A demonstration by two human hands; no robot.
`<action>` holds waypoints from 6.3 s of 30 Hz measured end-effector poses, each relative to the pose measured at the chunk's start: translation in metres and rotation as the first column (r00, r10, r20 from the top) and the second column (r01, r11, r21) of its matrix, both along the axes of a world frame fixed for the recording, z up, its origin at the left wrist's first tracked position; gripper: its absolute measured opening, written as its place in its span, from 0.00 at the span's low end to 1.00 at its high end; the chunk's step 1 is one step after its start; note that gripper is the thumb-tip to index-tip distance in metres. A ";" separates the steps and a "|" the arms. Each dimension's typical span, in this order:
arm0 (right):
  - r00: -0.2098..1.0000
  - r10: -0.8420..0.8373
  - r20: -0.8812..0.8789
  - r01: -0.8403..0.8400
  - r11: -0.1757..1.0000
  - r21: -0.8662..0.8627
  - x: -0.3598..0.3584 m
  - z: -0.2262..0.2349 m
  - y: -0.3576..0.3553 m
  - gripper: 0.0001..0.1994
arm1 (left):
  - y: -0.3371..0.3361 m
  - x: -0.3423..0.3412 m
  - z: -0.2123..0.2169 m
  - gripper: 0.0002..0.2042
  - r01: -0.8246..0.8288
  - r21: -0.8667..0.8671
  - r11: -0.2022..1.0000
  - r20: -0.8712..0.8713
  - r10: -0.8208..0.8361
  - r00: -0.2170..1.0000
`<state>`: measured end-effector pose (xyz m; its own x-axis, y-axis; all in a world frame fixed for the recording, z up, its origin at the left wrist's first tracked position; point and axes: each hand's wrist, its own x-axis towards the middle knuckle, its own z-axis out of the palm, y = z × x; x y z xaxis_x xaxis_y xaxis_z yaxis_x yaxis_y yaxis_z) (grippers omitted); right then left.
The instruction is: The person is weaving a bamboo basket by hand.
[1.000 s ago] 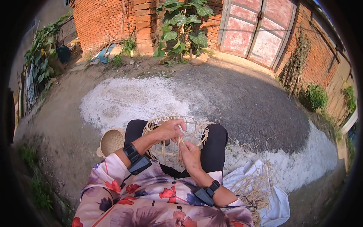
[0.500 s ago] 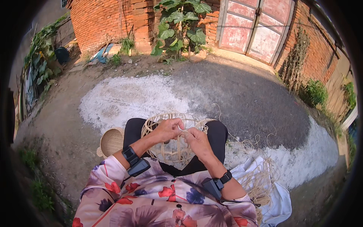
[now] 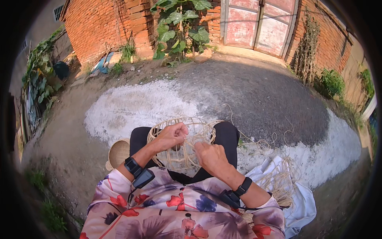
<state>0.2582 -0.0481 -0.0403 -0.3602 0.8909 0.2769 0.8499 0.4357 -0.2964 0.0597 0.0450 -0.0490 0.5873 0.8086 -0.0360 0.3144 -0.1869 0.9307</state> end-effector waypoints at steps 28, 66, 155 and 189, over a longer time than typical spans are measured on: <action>0.331 -0.712 -0.619 0.589 0.669 -0.454 0.340 -0.003 0.006 0.06 | 0.006 0.007 -0.014 0.09 -0.191 0.114 0.975 -0.093 0.202 0.975; 0.963 -0.112 -0.245 0.140 0.985 0.100 -0.028 -0.027 0.010 0.15 | 0.024 0.016 0.003 0.11 -0.006 -0.473 0.881 -0.007 0.003 1.000; 0.938 0.178 -0.298 -0.123 0.973 0.194 -0.019 -0.034 -0.001 0.19 | 0.041 -0.004 -0.019 0.14 0.201 -0.517 0.832 -0.018 -0.245 0.969; 0.996 0.088 -0.016 -0.087 0.996 0.031 -0.012 0.020 -0.008 0.11 | -0.020 -0.023 -0.014 0.11 -0.107 0.261 0.959 -0.129 0.144 0.981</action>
